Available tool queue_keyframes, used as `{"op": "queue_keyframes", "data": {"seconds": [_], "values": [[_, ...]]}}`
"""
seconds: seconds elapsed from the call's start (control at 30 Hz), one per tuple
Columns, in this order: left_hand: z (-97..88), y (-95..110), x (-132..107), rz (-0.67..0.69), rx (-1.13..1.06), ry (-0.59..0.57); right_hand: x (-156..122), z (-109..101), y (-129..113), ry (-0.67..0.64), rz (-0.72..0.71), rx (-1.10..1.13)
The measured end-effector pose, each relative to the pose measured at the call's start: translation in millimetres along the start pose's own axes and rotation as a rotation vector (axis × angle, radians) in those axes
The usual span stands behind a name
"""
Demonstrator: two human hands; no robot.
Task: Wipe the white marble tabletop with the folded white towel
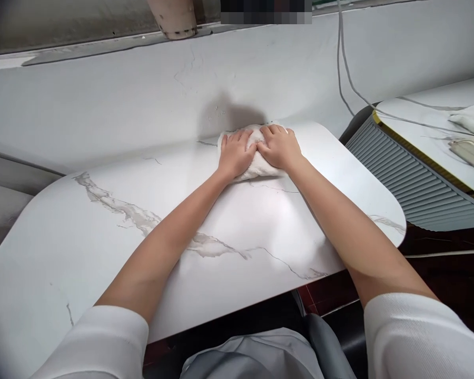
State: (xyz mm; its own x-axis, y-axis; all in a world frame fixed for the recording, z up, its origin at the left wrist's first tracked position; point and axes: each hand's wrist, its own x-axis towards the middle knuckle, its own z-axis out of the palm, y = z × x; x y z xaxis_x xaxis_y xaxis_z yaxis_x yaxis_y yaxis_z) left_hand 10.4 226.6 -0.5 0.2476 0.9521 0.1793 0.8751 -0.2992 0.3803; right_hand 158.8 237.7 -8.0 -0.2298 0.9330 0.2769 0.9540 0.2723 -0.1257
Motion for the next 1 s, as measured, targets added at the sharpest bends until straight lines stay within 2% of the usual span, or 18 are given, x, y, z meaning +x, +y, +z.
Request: {"op": "queue_keyframes", "data": {"seconds": [0.23, 0.53, 0.63, 0.77, 1.0], "values": [[1.1, -15, 24, -0.020, -0.015, 0.044, 33, 17, 5, 0.017, 0.002, -0.016], [3.2, -14, 20, 0.009, -0.003, 0.034, 27, 21, 4, 0.054, 0.006, -0.004], [-0.4, -10, 7, -0.013, 0.018, 0.019, 14, 16, -2, 0.045, -0.011, 0.002], [-7.3, -5, -22, -0.033, 0.032, -0.011, -13, 5, -16, 0.020, -0.043, -0.023], [-17.4, 4, -100, -0.003, 0.068, -0.030, -86, -19, -51, -0.080, -0.125, -0.106]]}}
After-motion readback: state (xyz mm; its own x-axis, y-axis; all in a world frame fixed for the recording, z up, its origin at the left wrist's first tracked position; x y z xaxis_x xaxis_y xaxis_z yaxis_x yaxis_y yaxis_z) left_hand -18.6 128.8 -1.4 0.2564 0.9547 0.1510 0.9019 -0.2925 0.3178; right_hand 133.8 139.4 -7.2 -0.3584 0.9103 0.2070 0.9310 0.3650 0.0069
